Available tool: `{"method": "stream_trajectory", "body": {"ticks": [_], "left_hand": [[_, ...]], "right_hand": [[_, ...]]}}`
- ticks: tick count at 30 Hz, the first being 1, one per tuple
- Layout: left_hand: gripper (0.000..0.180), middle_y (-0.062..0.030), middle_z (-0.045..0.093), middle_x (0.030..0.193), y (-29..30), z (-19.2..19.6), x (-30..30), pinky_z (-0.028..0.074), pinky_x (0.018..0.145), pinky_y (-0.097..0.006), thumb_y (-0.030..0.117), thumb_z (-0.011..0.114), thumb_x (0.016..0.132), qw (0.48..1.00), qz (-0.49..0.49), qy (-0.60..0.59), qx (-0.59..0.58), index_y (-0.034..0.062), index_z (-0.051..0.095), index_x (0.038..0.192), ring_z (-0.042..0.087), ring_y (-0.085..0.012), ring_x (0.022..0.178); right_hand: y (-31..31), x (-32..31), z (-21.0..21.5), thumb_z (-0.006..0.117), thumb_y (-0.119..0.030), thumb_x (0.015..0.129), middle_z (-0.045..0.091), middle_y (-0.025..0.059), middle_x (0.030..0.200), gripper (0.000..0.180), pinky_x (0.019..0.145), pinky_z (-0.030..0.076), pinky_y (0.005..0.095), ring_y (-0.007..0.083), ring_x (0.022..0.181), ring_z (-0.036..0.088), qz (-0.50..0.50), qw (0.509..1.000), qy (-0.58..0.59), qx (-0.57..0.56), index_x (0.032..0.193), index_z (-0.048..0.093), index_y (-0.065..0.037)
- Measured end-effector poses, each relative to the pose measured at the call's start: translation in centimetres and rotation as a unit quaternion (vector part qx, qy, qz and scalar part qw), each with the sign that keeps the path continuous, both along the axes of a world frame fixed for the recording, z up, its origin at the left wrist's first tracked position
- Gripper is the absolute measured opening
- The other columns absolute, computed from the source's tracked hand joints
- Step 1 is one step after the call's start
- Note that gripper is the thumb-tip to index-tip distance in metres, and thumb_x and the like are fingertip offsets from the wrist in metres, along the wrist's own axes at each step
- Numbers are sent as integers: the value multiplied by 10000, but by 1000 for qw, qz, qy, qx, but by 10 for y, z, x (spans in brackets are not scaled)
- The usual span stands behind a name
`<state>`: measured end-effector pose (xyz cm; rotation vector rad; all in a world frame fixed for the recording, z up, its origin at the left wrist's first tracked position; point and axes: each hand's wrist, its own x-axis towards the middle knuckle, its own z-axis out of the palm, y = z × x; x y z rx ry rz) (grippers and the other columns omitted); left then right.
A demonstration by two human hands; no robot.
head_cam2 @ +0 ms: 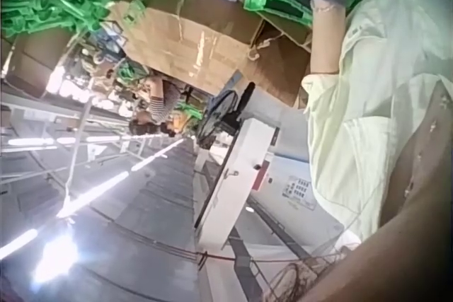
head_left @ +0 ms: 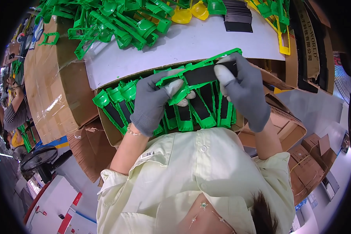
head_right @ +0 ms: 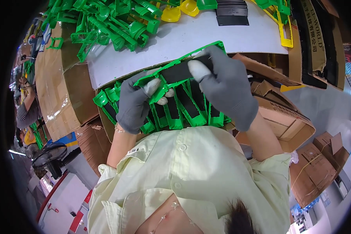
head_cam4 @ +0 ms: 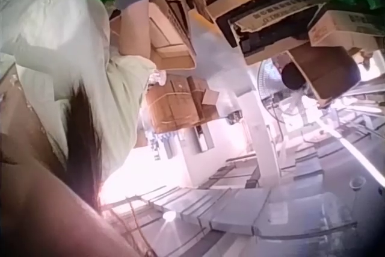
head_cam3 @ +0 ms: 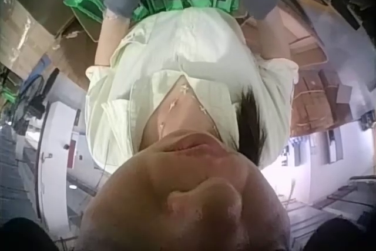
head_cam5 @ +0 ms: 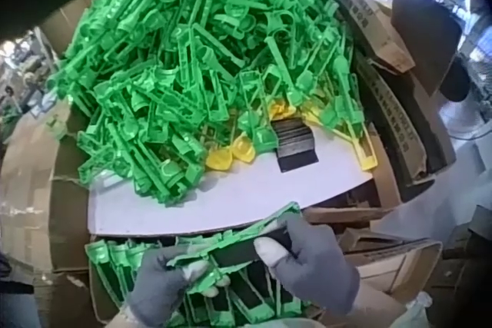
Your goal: The recorder is assembling green plastic frames by inserting black adhesive strips and placing the finished components into a cardboard box.
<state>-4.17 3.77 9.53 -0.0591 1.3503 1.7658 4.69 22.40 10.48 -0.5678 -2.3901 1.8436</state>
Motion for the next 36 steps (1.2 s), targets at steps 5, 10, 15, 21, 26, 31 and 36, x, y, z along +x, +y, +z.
{"method": "stream_trajectory", "body": {"ticks": [5, 10, 15, 21, 26, 31, 36], "left_hand": [[288, -147, 645, 834, 2, 2, 3, 521, 523, -259, 63, 602, 856, 999, 7, 11, -41, -79, 572, 1105, 660, -229, 690], [286, -110, 641, 869, 5, 9, 4, 516, 541, -237, 27, 631, 834, 995, -12, 61, -83, -64, 602, 1103, 666, -185, 714], [264, -97, 655, 855, -9, 10, 3, 505, 541, -206, 15, 636, 826, 993, -58, 75, -75, -48, 623, 1082, 656, -143, 691], [224, -40, 654, 843, -23, 10, 10, 489, 523, -182, 13, 642, 828, 984, -99, 110, -96, -3, 654, 1050, 638, -86, 674], [195, -24, 631, 824, -44, 26, 0, 456, 494, -178, 14, 629, 829, 973, -167, 79, -141, 14, 639, 1025, 618, -72, 667], [176, -15, 605, 781, -106, 68, -66, 407, 440, -172, 31, 623, 791, 913, -243, 117, -305, 43, 566, 958, 595, -64, 599], [230, -84, 637, 772, -131, 51, -104, 478, 540, -243, 83, 681, 750, 847, -328, 129, -397, 5, 593, 948, 639, -146, 682]], "right_hand": [[0, -1, -3, 590, -179, 889, 499, -4, 576, 174, 450, 332, 205, 55, 479, 425, 6, 997, 8, 81, 926, 532, -19], [-5, 4, -5, 704, -259, 799, 512, 14, 597, 335, 503, 406, 246, 97, 515, 487, -9, 945, -4, 328, 944, 531, -12], [-3, 5, -16, 734, -196, 754, 555, 20, 621, 310, 524, 437, 234, 94, 544, 541, -126, 947, 118, 270, 933, 565, -8], [-6, 28, -27, 712, -43, 717, 601, 28, 670, 158, 520, 430, 220, 72, 587, 561, 42, 998, -22, 28, 843, 630, 5], [-21, 34, -28, 699, -63, 704, 613, 34, 708, 244, 514, 394, 200, 33, 548, 496, 136, 979, -54, 144, 942, 657, -27], [-20, 24, -16, 664, -64, 668, 605, 11, 733, 530, 526, 375, 171, 2, 549, 439, 93, 992, -81, -27, 1187, 560, -55], [-10, 16, -21, 661, -81, 680, 575, -8, 704, 472, 537, 370, 167, 9, 568, 429, 57, 996, -54, 40, 1144, 586, -41]]}}
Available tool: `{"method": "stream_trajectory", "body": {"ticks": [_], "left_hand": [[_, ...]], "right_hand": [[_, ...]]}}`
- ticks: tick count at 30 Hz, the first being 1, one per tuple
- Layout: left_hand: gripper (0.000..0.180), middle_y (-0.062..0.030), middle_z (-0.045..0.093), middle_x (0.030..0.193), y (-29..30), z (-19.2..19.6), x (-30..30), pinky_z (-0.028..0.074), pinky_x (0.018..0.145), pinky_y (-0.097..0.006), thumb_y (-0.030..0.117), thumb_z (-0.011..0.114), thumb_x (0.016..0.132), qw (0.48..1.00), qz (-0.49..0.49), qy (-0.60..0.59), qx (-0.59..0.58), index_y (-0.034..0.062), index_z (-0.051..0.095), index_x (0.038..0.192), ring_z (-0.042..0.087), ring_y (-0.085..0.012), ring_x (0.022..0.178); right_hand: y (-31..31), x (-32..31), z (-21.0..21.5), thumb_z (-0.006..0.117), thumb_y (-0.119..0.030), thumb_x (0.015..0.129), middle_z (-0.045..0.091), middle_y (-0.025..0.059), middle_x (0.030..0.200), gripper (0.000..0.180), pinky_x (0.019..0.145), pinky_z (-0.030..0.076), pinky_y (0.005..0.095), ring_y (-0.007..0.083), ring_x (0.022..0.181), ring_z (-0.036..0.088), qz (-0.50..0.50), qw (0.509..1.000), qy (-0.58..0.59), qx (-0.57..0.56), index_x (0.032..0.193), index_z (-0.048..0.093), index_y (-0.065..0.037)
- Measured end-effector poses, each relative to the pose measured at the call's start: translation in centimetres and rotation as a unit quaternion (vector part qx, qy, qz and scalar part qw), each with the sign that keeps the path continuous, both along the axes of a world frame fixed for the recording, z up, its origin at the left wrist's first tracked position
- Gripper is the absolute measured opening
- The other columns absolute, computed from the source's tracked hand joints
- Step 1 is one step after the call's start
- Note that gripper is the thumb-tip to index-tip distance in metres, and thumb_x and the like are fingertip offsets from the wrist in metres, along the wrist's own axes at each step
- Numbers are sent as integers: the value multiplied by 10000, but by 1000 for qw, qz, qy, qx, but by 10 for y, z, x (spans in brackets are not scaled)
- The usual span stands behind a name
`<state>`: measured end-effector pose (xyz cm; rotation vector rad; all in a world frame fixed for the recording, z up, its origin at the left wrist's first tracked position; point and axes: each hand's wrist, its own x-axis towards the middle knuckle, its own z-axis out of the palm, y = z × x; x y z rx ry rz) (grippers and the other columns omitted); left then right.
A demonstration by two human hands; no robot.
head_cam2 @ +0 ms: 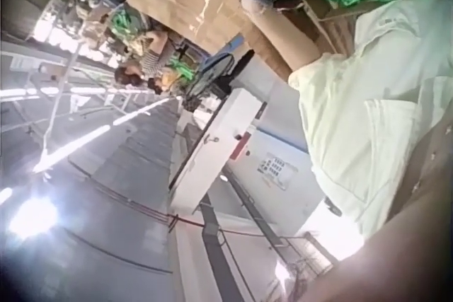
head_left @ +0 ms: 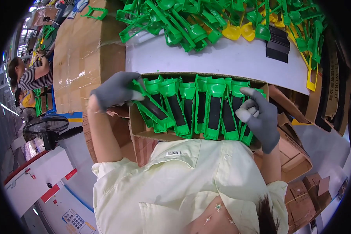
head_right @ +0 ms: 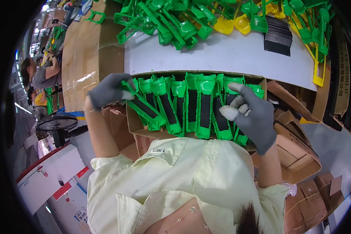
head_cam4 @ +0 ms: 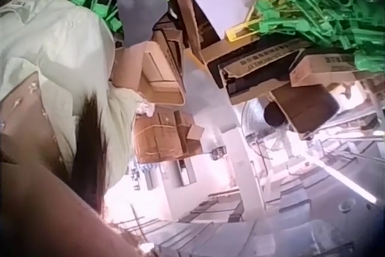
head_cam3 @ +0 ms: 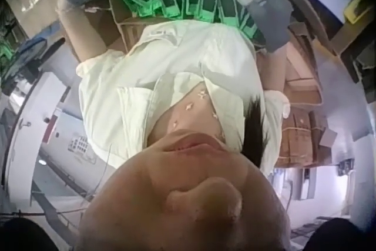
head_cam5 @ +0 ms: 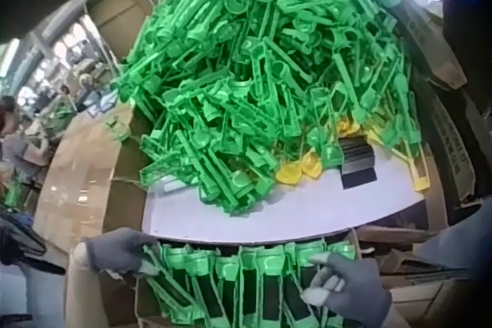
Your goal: The recorder is assembling green plastic frames by inserting black adhesive strips and placing the finished components into a cardboard box.
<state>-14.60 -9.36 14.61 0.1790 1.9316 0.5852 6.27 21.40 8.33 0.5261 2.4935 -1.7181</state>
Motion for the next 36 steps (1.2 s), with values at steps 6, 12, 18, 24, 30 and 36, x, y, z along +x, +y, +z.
{"method": "stream_trajectory", "body": {"ticks": [6, 12, 18, 24, 30, 36], "left_hand": [[522, -146, 658, 1008, 18, -18, -39, 477, 825, -389, 301, 734, 694, 928, -104, 354, -60, 88, 585, 1147, 619, -324, 938], [797, -131, 606, 1137, 71, -61, -123, 468, 832, -418, 281, 733, 678, 823, -94, 555, -72, 160, 345, 1364, 569, -345, 1033], [881, -152, 638, 1031, 80, -60, -117, 477, 757, -432, 191, 712, 677, 804, -108, 585, -13, 237, 237, 1417, 606, -358, 926], [1018, -186, 651, 847, 74, -25, -92, 476, 657, -451, 159, 706, 664, 820, -165, 522, -169, 341, 83, 1448, 624, -386, 767], [1079, -205, 637, 812, 65, -27, -83, 474, 668, -451, 152, 747, 648, 823, -294, 465, -145, 379, 54, 1443, 616, -394, 779], [1102, -195, 631, 785, 57, -27, -85, 472, 697, -444, 156, 769, 641, 860, -273, 427, -62, 315, 45, 1456, 610, -399, 763]], "right_hand": [[22, -3, -1, 663, -88, 689, 546, -32, 695, 455, 557, 366, 162, 13, 589, 419, -53, 998, -11, 35, 1138, 599, -57], [76, -42, -11, 684, -187, 782, 565, -28, 756, 308, 589, 391, 191, 39, 634, 455, -123, 984, 13, 127, 1062, 638, -68], [142, -60, -44, 678, -172, 777, 601, 3, 921, 276, 628, 450, 228, 91, 652, 535, -84, 939, 92, 320, 1040, 640, -99], [152, -84, -50, 681, -168, 743, 593, 15, 1001, 315, 676, 482, 284, 146, 720, 597, 98, 894, 115, 421, 1046, 609, -126], [141, -93, -41, 684, -220, 703, 613, 63, 857, 319, 703, 463, 325, 197, 786, 592, 102, 939, 1, 328, 980, 604, -83], [129, -85, -36, 693, -238, 723, 556, 61, 677, 239, 606, 419, 304, 173, 652, 535, 87, 939, -48, 331, 858, 630, -51]]}}
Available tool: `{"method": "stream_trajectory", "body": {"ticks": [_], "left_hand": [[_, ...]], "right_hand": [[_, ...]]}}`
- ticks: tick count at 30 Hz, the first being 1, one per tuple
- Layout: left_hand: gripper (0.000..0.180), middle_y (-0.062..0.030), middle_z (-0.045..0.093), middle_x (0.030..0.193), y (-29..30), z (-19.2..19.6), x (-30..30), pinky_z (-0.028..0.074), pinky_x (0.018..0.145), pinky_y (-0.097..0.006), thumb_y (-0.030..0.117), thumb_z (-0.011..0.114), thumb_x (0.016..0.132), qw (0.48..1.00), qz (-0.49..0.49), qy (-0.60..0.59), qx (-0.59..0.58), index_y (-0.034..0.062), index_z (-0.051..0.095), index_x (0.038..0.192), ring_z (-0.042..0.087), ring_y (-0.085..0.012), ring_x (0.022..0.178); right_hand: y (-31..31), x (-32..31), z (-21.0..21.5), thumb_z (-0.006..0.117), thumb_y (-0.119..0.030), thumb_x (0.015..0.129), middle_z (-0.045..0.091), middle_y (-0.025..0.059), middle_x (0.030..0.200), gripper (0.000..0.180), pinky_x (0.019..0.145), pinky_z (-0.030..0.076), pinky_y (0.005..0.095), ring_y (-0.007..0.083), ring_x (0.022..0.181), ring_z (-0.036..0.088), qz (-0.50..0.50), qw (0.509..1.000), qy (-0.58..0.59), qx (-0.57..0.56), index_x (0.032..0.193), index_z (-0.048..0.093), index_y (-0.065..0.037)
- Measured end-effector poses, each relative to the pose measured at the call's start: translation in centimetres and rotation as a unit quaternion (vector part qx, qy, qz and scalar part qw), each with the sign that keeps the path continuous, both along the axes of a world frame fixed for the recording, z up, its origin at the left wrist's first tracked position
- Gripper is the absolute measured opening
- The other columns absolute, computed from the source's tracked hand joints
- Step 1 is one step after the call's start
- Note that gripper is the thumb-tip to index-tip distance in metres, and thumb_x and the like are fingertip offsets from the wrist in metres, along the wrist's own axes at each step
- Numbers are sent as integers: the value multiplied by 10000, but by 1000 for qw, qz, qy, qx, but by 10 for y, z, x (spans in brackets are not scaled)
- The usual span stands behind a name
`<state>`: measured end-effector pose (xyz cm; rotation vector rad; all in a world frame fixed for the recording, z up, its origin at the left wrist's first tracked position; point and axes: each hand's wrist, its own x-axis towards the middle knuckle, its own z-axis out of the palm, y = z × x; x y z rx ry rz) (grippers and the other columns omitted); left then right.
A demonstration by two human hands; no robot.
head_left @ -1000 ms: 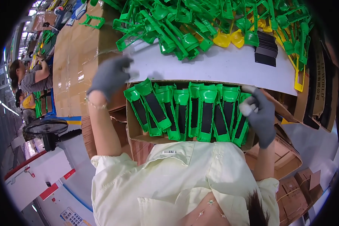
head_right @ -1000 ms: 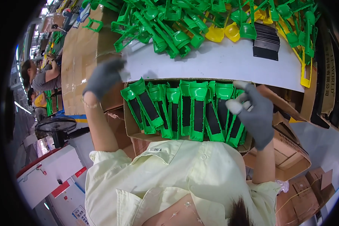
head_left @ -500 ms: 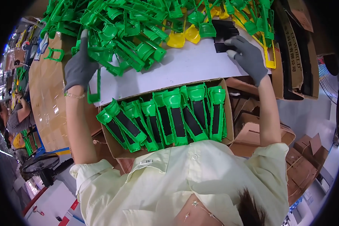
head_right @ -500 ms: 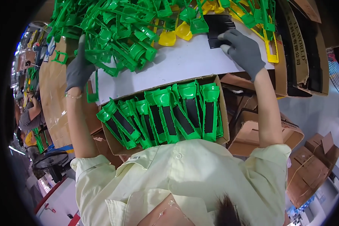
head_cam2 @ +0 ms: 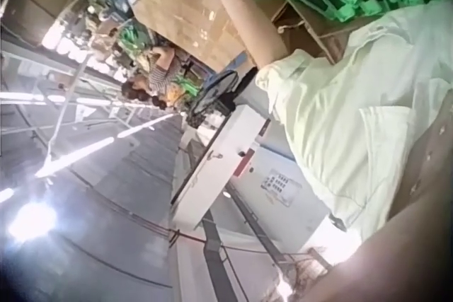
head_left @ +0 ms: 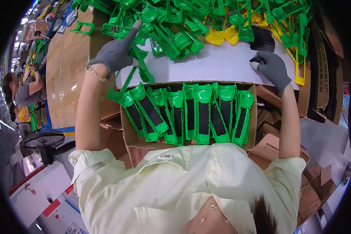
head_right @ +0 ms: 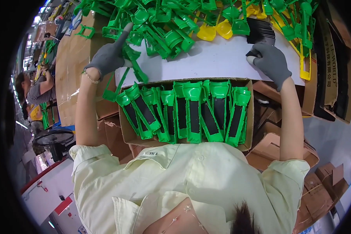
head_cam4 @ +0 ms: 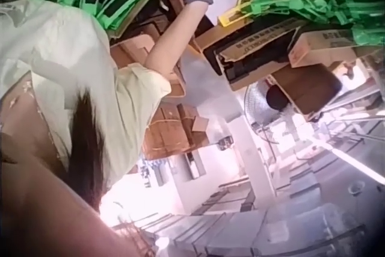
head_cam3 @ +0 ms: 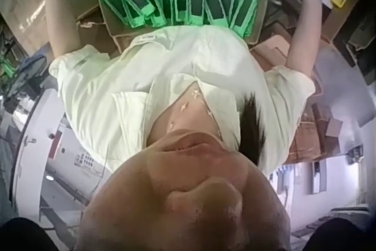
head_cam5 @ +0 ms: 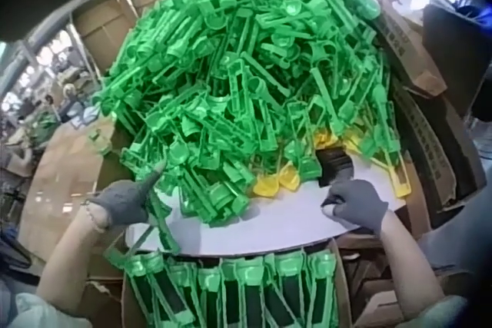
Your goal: The recorder is assembling green plastic frames by inserting black adhesive strips and placing the finished components into a cardboard box.
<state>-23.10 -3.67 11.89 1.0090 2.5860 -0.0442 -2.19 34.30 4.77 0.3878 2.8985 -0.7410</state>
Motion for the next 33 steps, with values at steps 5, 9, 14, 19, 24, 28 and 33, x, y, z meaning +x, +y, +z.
{"method": "stream_trajectory", "body": {"ticks": [5, 9, 14, 19, 24, 28, 33], "left_hand": [[1116, -192, 613, 805, 8, 39, -10, 477, 703, -421, 199, 802, 635, 964, 126, -235, -7, 202, 62, 1469, 614, -367, 776], [1123, -57, 517, 642, -10, 10, -20, 436, 559, -287, 85, 805, 633, 996, 9, -28, -82, 231, 83, 1480, 527, -131, 596], [1075, -48, 477, 625, 4, 35, -21, 430, 538, -278, 111, 774, 673, 988, 50, -145, 19, 215, 73, 1482, 525, -141, 593], [952, -35, 522, 671, 21, 51, 6, 409, 522, -255, 124, 742, 711, 980, 107, -166, 27, 174, 169, 1471, 508, -108, 580], [595, -32, 568, 681, -5, 34, 6, 417, 461, -254, 266, 743, 730, 954, 141, -125, 234, 66, 496, 1233, 532, -108, 534], [435, -41, 582, 753, -5, 44, 53, 387, 427, -202, 204, 677, 768, 847, 238, -221, 422, 32, 507, 1130, 524, -68, 521], [411, -116, 610, 893, -4, 38, 95, 477, 505, -216, 134, 604, 798, 735, 327, -278, 526, -11, 469, 1158, 599, -138, 709]], "right_hand": [[-1, 9, 10, 678, -221, 763, 503, 34, 614, 219, 549, 370, 268, 108, 581, 455, -55, 998, 26, -35, 868, 626, -36], [-4, 10, 11, 664, -183, 788, 528, 1, 667, 199, 559, 362, 238, 68, 605, 427, -58, 993, 50, -87, 878, 618, -12], [-10, 23, 14, 655, -156, 802, 546, -13, 705, 191, 579, 370, 226, 57, 639, 439, -77, 984, 60, -148, 910, 611, -5], [-17, 29, 15, 660, -174, 829, 546, -22, 696, 174, 564, 373, 196, 38, 617, 449, -108, 956, 162, -219, 874, 576, -28], [-34, 36, 29, 631, -175, 861, 558, -20, 689, 152, 491, 346, 172, 23, 554, 439, -163, 935, 122, -290, 910, 559, -51], [-56, 50, 56, 608, -172, 878, 595, 5, 720, 171, 491, 355, 162, 17, 573, 481, -232, 897, 145, -346, 997, 566, -55], [-85, 59, 72, 569, -153, 895, 632, 41, 745, 223, 483, 368, 149, 24, 578, 528, -251, 871, 147, -396, 1090, 544, -48]]}}
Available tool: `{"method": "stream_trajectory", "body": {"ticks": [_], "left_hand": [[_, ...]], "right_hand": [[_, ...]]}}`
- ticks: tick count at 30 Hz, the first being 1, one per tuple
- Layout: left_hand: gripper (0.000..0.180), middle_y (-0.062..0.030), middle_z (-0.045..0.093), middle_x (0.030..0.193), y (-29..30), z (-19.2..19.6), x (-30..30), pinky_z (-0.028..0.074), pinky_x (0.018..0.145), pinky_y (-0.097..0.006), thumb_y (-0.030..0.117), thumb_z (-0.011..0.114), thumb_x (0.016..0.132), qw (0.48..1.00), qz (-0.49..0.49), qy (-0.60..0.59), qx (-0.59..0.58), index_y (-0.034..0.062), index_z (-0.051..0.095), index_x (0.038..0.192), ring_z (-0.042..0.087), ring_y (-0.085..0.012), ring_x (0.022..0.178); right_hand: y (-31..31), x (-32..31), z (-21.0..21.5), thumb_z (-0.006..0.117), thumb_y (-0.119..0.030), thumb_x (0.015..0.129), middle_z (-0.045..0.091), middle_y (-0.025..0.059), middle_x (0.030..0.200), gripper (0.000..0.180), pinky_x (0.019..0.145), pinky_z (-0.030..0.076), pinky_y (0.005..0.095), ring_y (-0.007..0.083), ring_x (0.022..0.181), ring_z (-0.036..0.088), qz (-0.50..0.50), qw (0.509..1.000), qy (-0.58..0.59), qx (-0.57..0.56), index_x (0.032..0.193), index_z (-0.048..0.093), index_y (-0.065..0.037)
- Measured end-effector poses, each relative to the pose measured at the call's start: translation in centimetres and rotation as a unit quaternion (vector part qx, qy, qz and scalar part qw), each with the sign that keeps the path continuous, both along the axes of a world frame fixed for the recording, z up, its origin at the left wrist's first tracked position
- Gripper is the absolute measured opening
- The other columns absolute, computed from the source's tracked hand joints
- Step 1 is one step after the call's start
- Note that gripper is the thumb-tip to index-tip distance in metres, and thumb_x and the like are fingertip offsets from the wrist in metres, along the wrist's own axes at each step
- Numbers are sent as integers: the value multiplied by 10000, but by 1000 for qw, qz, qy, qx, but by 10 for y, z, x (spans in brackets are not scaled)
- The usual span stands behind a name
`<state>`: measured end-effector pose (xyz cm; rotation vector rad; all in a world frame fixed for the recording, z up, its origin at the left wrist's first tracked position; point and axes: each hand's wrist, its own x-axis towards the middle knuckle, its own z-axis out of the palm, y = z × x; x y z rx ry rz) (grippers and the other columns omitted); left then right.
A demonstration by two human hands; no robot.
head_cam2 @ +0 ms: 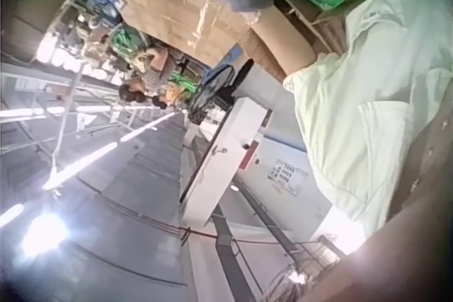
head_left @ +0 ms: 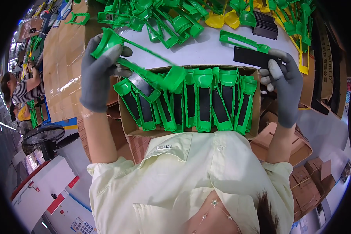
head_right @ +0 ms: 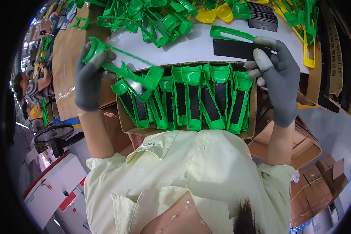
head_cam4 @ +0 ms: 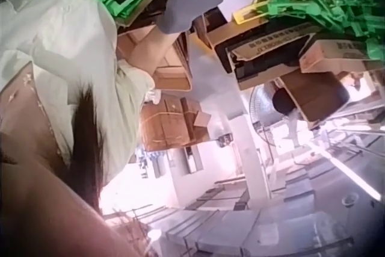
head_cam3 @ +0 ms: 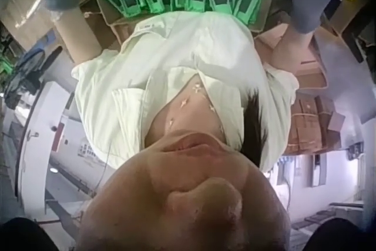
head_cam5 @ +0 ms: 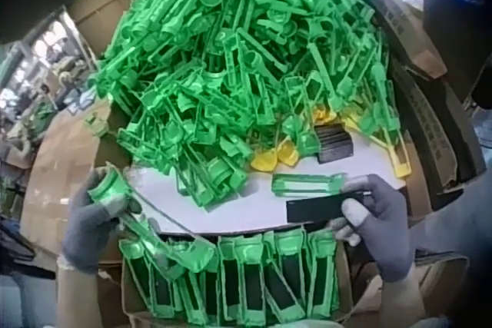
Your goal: The recorder is assembling green plastic frames by inserting black adhesive strips and placing the finished components into a cardboard box.
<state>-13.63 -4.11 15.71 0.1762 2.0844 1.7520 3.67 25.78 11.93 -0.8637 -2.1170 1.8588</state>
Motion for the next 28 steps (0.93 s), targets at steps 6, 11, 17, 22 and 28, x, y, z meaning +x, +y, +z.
{"method": "stream_trajectory", "body": {"ticks": [6, 11, 17, 22, 28], "left_hand": [[370, -206, 617, 1057, 22, -38, 52, 582, 720, -319, 30, 582, 809, 978, -1, -161, 133, -72, 507, 1156, 655, -306, 907], [276, -181, 628, 1004, 44, -51, 80, 585, 711, -312, 40, 568, 866, 946, -21, -271, 175, -98, 520, 1100, 664, -291, 867], [257, -180, 634, 982, 53, -52, 89, 589, 687, -316, 30, 578, 860, 937, -29, -286, 201, -88, 549, 1087, 670, -289, 837], [274, -184, 634, 982, 55, -53, 91, 592, 663, -313, 18, 582, 853, 936, -43, -284, 205, -92, 550, 1102, 673, -295, 814], [294, -192, 631, 983, 58, -55, 93, 591, 630, -311, 5, 582, 850, 943, -47, -277, 178, -90, 540, 1125, 675, -298, 800]], "right_hand": [[-36, 17, 13, 540, -122, 897, 638, 95, 734, 221, 467, 402, 159, 69, 547, 564, 33, 994, 67, -80, 1089, 508, -19], [-53, 11, -2, 557, -113, 885, 628, 79, 741, 236, 483, 393, 160, 58, 551, 542, 104, 991, 54, -70, 1097, 515, -18], [-48, 8, 1, 551, -87, 878, 567, 18, 663, 203, 475, 353, 166, 25, 525, 460, 121, 993, -6, -15, 1064, 562, -7], [-47, 8, -6, 557, -54, 866, 516, -6, 607, 146, 468, 336, 181, 24, 517, 434, 154, 981, 51, 110, 998, 583, 5], [-41, 7, -7, 571, -68, 864, 514, -4, 600, 140, 474, 357, 204, 47, 518, 453, 204, 961, 32, 182, 995, 594, -22]]}}
